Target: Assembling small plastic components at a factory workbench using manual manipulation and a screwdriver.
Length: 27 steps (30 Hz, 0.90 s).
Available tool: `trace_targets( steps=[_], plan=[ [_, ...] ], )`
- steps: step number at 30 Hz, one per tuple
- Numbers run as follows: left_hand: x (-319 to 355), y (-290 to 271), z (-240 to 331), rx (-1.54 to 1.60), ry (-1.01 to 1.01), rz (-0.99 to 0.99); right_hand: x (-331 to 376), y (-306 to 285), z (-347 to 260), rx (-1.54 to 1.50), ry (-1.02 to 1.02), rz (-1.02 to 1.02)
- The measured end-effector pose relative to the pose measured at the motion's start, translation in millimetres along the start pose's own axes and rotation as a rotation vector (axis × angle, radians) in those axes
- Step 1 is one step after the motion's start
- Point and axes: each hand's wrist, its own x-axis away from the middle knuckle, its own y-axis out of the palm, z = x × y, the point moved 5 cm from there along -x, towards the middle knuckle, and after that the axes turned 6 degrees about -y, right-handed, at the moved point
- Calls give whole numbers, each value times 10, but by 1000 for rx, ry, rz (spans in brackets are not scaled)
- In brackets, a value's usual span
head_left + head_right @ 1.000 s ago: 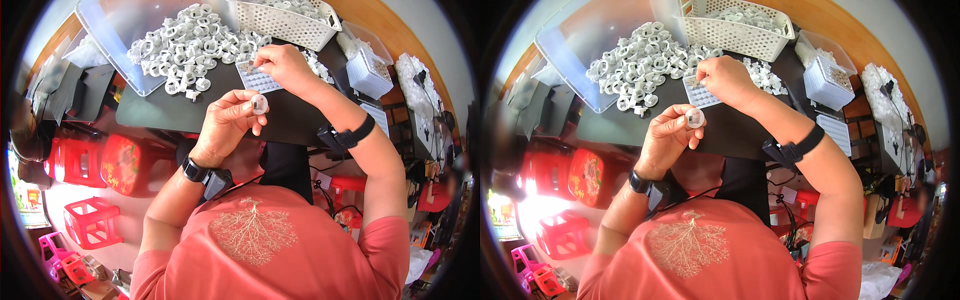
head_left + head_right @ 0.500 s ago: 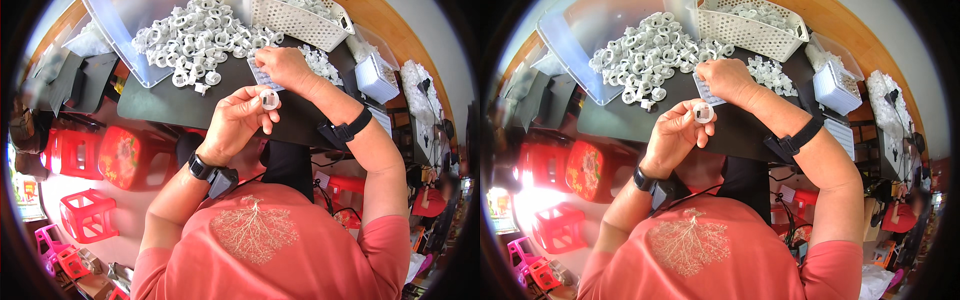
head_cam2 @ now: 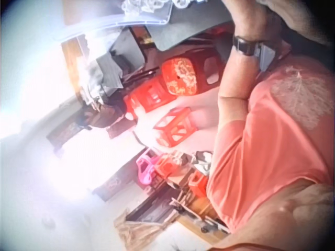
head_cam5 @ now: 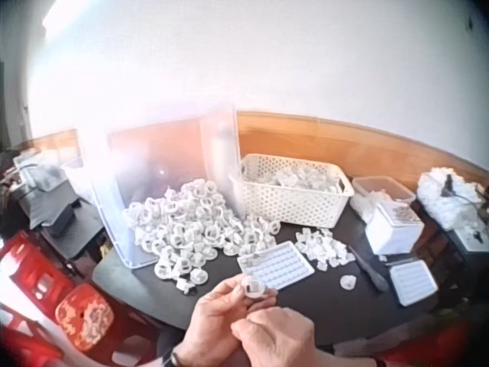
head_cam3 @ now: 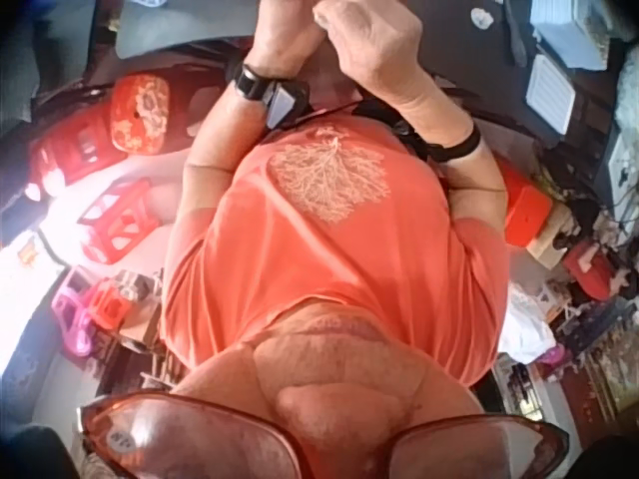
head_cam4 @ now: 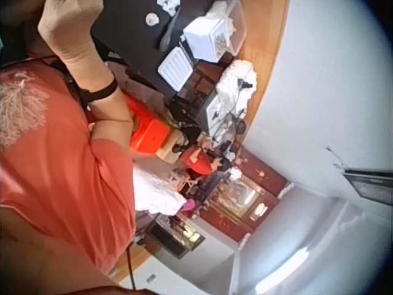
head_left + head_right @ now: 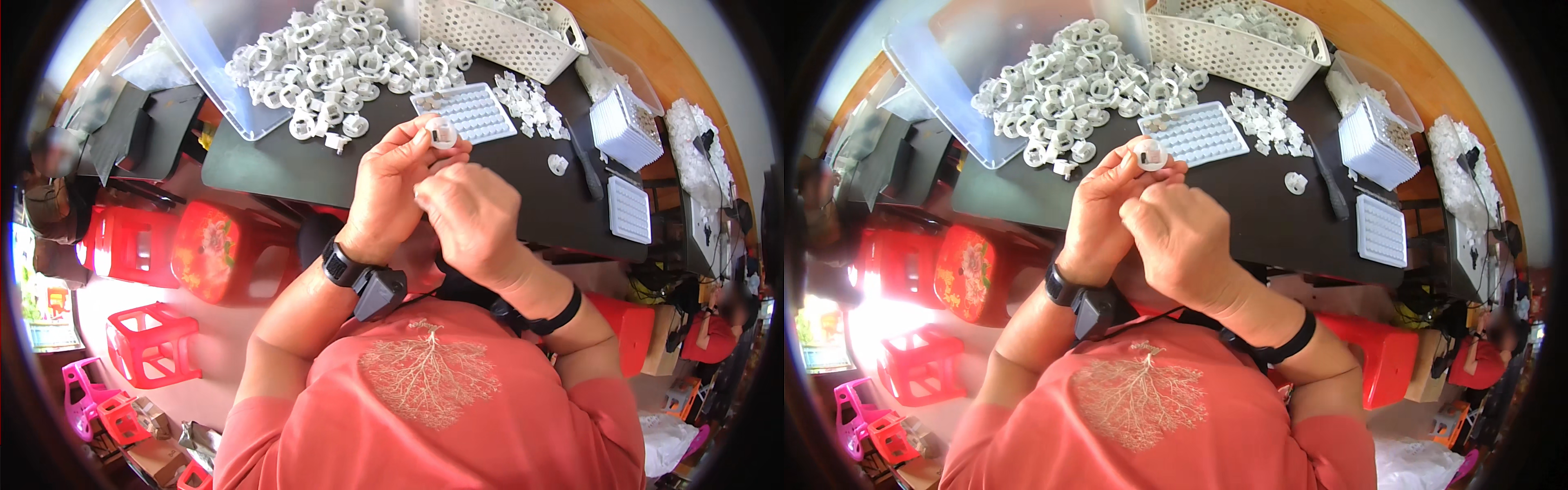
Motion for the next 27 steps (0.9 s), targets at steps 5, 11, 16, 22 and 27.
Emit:
trace_targets(
  steps=[5, 11, 16, 22, 27],
  plan=[
    [-56, 48, 22, -56, 10, -33, 87, 67, 115, -551, 490, -57],
    [-31, 10, -29, -63, 12, 57, 140, 106, 183, -608, 644, -92],
    [1, -11, -29, -17, -8, 79, 172, 108, 128, -542, 504, -120],
    [-47, -86, -73, 17, -1, -18, 166, 109, 117, -449, 493, -139],
    [41, -101, -63, 0, 79, -11, -23, -157, 322, -243, 391, -1]
  ],
)
